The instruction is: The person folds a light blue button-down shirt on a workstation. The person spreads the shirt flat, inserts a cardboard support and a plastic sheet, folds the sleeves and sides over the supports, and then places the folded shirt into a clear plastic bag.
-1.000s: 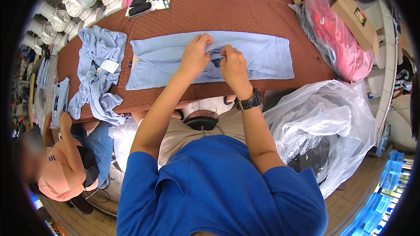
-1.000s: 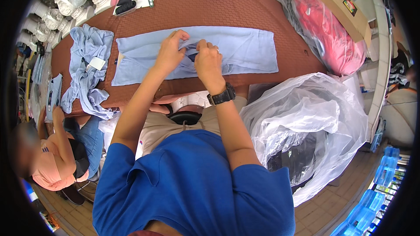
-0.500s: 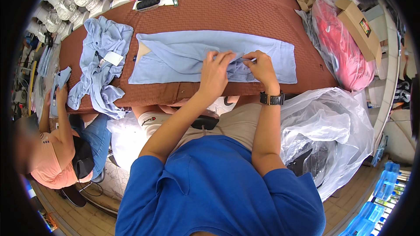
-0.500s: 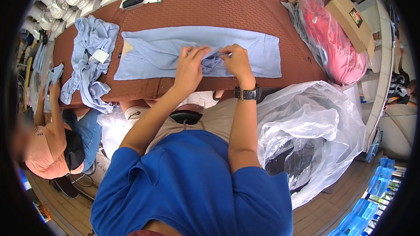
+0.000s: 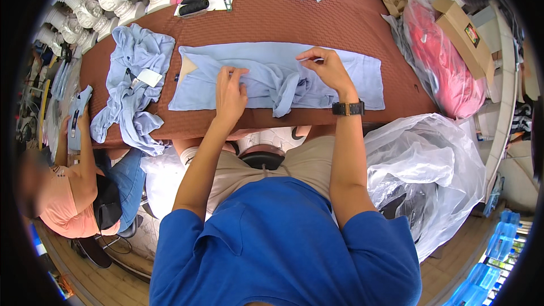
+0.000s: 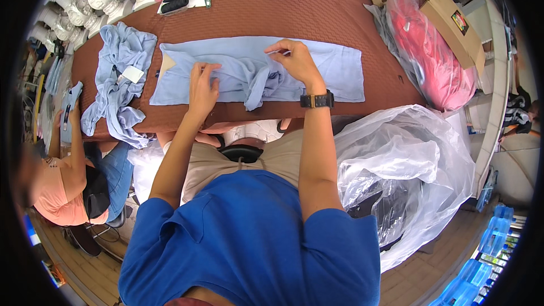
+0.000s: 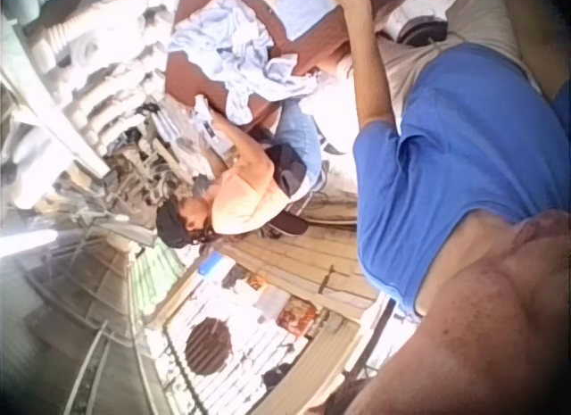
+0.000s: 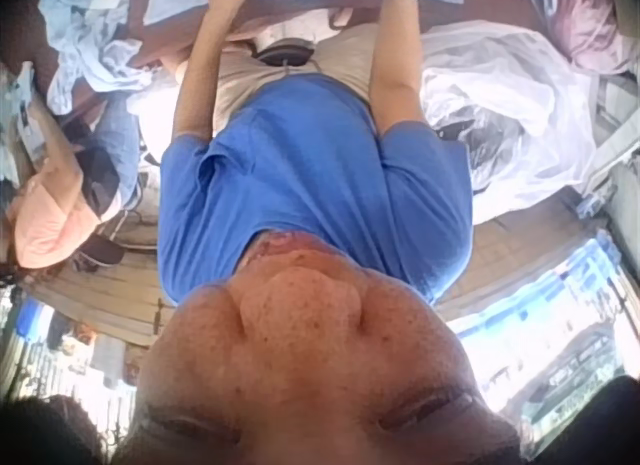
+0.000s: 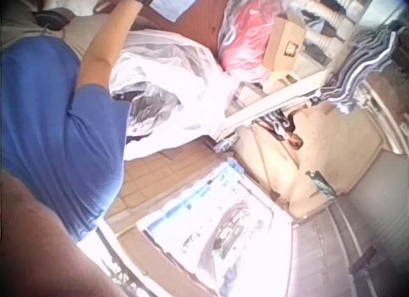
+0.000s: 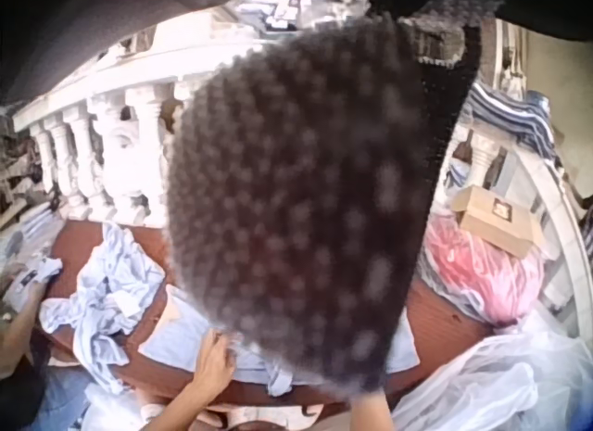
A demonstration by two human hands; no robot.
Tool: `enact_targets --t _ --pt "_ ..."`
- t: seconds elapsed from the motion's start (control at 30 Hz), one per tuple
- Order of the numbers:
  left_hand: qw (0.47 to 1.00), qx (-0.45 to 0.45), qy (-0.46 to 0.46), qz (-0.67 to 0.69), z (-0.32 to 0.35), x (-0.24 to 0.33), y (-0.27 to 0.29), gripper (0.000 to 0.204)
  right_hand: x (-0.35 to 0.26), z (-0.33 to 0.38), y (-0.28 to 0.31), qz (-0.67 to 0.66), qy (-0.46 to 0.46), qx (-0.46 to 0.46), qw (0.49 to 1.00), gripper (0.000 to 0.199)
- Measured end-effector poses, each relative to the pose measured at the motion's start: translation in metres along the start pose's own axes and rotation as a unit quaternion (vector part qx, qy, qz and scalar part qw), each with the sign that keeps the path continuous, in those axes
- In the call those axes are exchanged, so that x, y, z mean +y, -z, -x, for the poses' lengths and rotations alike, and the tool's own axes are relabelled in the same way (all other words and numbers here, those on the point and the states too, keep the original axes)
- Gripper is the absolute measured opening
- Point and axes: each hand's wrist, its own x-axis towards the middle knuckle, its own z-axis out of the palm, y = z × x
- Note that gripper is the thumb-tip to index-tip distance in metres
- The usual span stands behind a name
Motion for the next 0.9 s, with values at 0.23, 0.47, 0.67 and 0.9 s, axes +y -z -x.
enact_targets --t 0.23,0.47,0.67,0.9 --pt "0.991 -0.092 0.058 0.083 -0.024 -0.017 -0.004 0.027 0.014 -0.033 -0.038 -0.090 -0.016 -0.078 0.993 0.012" --pt "0.991 -0.126 -0.007 0.039 -0.049 -0.028 -0.004 0.011 0.021 -0.042 -0.060 -0.103 -0.017 -0.094 0.990 0.013" --pt "0.991 -0.127 -0.018 0.034 -0.067 -0.035 -0.018 0.011 0.016 -0.049 -0.074 -0.053 -0.009 -0.120 0.991 0.012" --pt "0.999 -0.022 -0.005 0.025 -0.045 -0.010 -0.027 0.016 0.021 -0.039 -0.073 0.058 0.000 -0.059 0.997 0.015"
